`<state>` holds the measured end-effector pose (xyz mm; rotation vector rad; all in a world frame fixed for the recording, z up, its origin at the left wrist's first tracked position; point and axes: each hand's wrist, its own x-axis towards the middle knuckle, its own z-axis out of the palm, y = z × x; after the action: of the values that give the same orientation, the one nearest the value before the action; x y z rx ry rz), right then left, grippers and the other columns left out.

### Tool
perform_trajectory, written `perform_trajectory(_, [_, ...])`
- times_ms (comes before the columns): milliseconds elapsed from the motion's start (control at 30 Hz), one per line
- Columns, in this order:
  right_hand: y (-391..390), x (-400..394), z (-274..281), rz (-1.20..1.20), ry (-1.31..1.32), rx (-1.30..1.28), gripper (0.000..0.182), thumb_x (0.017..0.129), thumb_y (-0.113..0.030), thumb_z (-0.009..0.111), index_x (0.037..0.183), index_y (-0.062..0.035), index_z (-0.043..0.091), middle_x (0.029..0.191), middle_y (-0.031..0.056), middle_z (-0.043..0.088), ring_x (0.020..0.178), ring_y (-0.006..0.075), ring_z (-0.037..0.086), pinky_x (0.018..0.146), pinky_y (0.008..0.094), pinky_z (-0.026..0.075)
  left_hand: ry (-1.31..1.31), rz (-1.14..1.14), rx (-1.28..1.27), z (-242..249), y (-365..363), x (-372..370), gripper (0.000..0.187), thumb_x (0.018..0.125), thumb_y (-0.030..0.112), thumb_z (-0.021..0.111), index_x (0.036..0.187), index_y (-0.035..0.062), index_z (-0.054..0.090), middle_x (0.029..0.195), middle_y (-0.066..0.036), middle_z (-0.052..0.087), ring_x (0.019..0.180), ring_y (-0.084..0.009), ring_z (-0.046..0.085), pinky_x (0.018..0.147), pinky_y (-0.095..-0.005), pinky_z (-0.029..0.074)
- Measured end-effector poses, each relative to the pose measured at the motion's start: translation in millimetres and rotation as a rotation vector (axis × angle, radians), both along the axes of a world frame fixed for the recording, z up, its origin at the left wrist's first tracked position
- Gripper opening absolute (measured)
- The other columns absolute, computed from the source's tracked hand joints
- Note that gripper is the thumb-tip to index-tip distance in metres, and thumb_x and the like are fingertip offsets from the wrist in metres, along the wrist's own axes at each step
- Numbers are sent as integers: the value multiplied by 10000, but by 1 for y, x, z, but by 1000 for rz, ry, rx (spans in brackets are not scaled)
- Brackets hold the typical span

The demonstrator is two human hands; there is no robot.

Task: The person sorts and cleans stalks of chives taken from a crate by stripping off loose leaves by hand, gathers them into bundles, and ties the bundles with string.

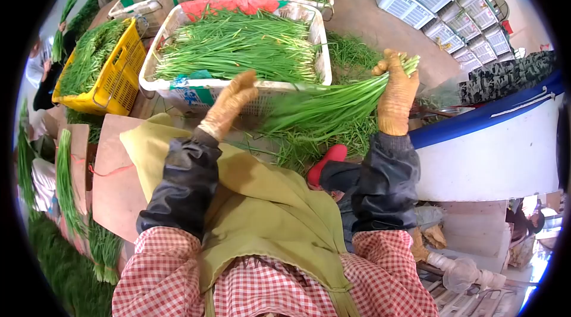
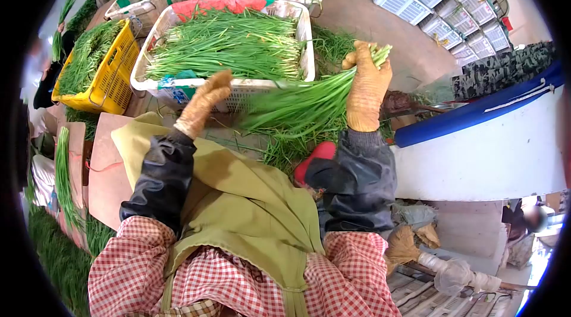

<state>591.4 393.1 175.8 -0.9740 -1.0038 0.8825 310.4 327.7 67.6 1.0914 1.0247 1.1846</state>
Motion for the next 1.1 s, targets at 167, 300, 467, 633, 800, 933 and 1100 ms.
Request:
perform_trajectory(167, [-19,-60,24,233,-40,-6,152,886,-169,659,913,-32,597,697,5,568,602,91,530,552,236,431,604,89,608,38,0,61,1060,709,300,831,1487,-9,181,1519,-235,235,1424,-296,199,1155,-369,175])
perform_trajectory(300, [-36,-116,13,498,-66,-58,316,878,-204,684,1111,-16,585,808,8,594,706,94,566,654,227,466,-429,154,301,32,-3,112,745,817,234,728,1401,-15,338,1177,-156,562,1074,-243,574,935,-346,468])
perform_trajectory(467, [-1,-104,41,681,-171,-65,734,902,-594,517,1340,-8,458,1155,118,610,1097,199,564,1005,314,397,-675,-405,-136,21,-12,48,544,856,177,647,1320,-28,450,886,-76,618,797,-181,624,760,-316,515])
perform_trajectory(633, [37,-116,28,1105,-1088,-35,629,943,-549,474,1204,6,613,1272,93,581,1166,199,536,1033,308,377,-875,-577,-243,-6,-8,37,545,855,203,668,1323,10,466,898,-56,619,789,-186,617,742,-316,532])
perform_trajectory(800, [30,-111,39,891,-688,27,654,946,-608,385,1223,-65,622,1293,112,569,1250,280,484,1064,344,348,-962,-590,-263,-15,-10,29,513,858,241,669,1295,28,508,926,-50,630,812,-207,623,773,-349,537])
perform_trajectory(933, [18,-117,17,996,-1099,6,600,929,-563,438,1264,-93,601,1295,86,576,1270,236,463,1073,329,327,-914,-638,-345,-15,-10,31,489,853,260,668,1267,39,532,941,-72,645,855,-236,641,810,-389,537])
perform_trajectory(1100, [27,-105,15,903,-695,-152,635,902,-552,496,1370,-123,500,1401,147,479,1346,263,368,1102,380,290,-945,-580,-344,-15,-14,32,543,839,311,654,1258,-12,532,935,-100,641,850,-249,630,824,-404,521])
